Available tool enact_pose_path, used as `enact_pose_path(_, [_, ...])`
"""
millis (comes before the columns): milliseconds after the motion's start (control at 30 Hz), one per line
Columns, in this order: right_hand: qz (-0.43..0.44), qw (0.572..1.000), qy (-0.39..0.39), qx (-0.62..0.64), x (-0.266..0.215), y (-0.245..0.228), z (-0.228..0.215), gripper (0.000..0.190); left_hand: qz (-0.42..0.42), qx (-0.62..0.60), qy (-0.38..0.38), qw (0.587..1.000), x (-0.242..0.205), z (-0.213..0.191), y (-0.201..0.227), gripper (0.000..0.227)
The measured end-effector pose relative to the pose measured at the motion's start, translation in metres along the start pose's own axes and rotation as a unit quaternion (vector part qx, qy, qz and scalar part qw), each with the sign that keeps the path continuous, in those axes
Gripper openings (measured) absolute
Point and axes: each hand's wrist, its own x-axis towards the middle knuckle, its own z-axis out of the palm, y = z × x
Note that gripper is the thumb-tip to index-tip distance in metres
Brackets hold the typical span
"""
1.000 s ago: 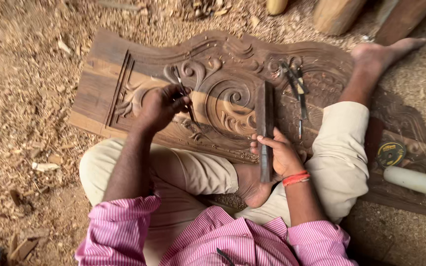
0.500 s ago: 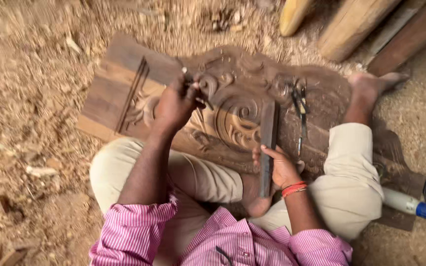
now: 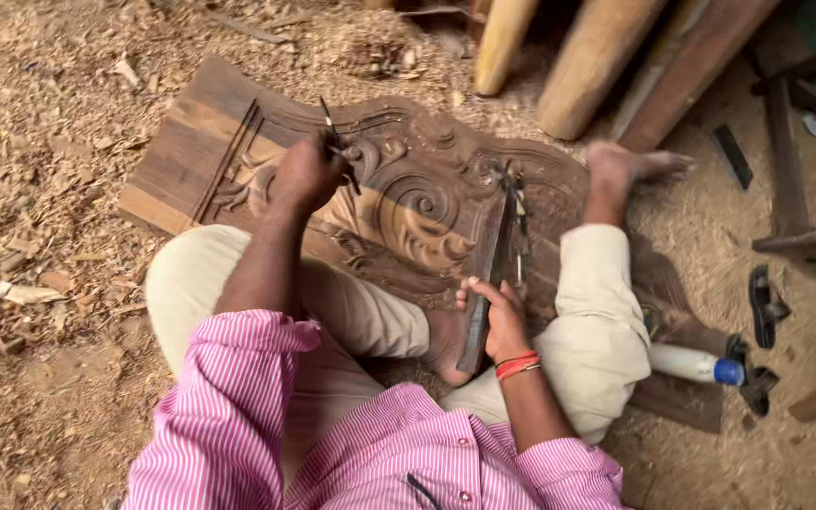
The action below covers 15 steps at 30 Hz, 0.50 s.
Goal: The person sits on the floor and carves a decorative wooden panel using a chisel and mallet. They apply glue to the wood, then use the chisel and mallet to shape the intricate patterns. The person occasionally adjusts their position and tools while working on the panel.
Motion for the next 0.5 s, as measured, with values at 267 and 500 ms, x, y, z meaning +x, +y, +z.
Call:
enact_pose_path(267, [-0.055, 0.996, -0.023, 0.064, -0.015, -0.005, -0.014, 0.019, -0.028, -0.161, -0.036, 0.986, -0.027, 0.013, -0.029, 0.025])
enact_pose_path(500, [0.061, 0.989, -0.065, 0.122, 0.004, 0.010, -0.037, 0.027, -0.109, -0.264, 0.058, 0.957, -0.024, 0.043, -0.045, 0.020])
